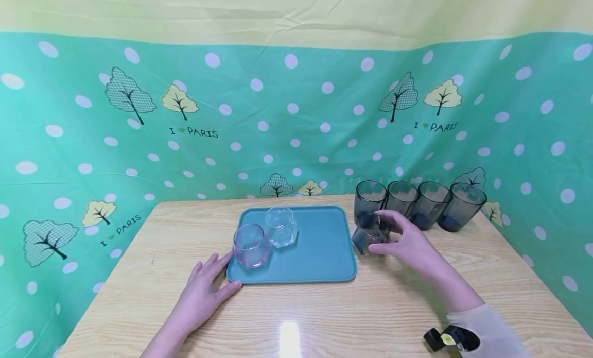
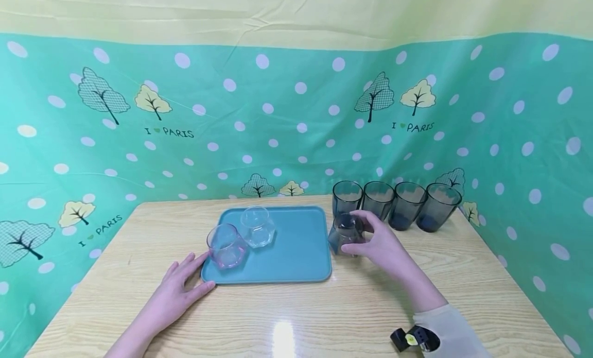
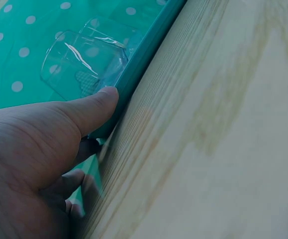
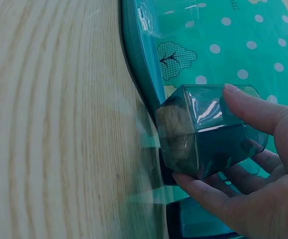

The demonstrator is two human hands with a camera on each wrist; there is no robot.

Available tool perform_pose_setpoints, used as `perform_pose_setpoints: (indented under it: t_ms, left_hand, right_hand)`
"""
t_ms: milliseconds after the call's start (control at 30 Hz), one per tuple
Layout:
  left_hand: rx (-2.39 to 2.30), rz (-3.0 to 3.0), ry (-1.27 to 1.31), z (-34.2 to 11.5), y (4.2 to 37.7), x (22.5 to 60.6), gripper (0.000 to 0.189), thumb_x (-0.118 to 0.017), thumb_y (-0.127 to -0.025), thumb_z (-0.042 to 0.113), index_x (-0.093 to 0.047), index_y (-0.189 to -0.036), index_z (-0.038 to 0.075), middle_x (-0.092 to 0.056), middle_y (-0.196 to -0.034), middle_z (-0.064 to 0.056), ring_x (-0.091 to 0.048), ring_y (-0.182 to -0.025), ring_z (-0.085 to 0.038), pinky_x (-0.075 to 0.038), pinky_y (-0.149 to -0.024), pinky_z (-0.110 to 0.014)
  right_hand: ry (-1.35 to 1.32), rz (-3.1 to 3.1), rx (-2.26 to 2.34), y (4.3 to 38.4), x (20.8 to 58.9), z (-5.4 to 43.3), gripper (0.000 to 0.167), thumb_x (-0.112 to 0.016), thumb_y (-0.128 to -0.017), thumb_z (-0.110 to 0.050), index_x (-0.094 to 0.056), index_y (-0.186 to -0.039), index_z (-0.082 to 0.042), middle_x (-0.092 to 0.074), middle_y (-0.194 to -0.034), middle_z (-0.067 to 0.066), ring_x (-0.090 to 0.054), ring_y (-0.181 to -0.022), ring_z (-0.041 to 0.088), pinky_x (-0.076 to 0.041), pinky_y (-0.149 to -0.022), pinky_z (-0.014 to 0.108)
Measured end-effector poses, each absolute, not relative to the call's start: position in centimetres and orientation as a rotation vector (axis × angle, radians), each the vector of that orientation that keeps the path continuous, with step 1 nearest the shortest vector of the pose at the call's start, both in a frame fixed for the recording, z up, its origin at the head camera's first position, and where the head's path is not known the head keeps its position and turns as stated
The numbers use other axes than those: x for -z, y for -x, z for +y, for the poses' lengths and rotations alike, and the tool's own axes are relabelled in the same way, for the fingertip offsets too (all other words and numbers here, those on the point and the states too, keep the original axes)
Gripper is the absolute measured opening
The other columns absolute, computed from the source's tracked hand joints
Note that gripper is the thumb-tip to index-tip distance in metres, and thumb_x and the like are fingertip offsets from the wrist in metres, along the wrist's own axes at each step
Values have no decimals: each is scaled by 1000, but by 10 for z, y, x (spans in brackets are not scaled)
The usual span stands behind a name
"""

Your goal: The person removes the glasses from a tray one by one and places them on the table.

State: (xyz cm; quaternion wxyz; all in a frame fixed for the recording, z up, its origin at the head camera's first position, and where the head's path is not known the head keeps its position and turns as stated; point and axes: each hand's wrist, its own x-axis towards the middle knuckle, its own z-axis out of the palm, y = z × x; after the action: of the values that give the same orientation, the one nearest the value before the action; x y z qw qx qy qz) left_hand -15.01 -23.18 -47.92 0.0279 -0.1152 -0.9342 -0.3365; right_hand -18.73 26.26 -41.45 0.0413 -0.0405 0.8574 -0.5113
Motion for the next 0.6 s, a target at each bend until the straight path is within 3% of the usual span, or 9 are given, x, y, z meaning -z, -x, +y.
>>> perform_pose_setpoints:
  t_ms: [600]
  left_hand:
    - [1034,-2883,356,-232,150,479,79,-82,-100,45,-53,-164,6,-56,-162,-20,-32,-160,-51,-11,-131,-71]
  right_hand:
    - [130,2589,1604,192,423,269,94,-97,-88,-24,-44,-164,-11,-49,-164,21,-43,-152,49,-43,-117,63]
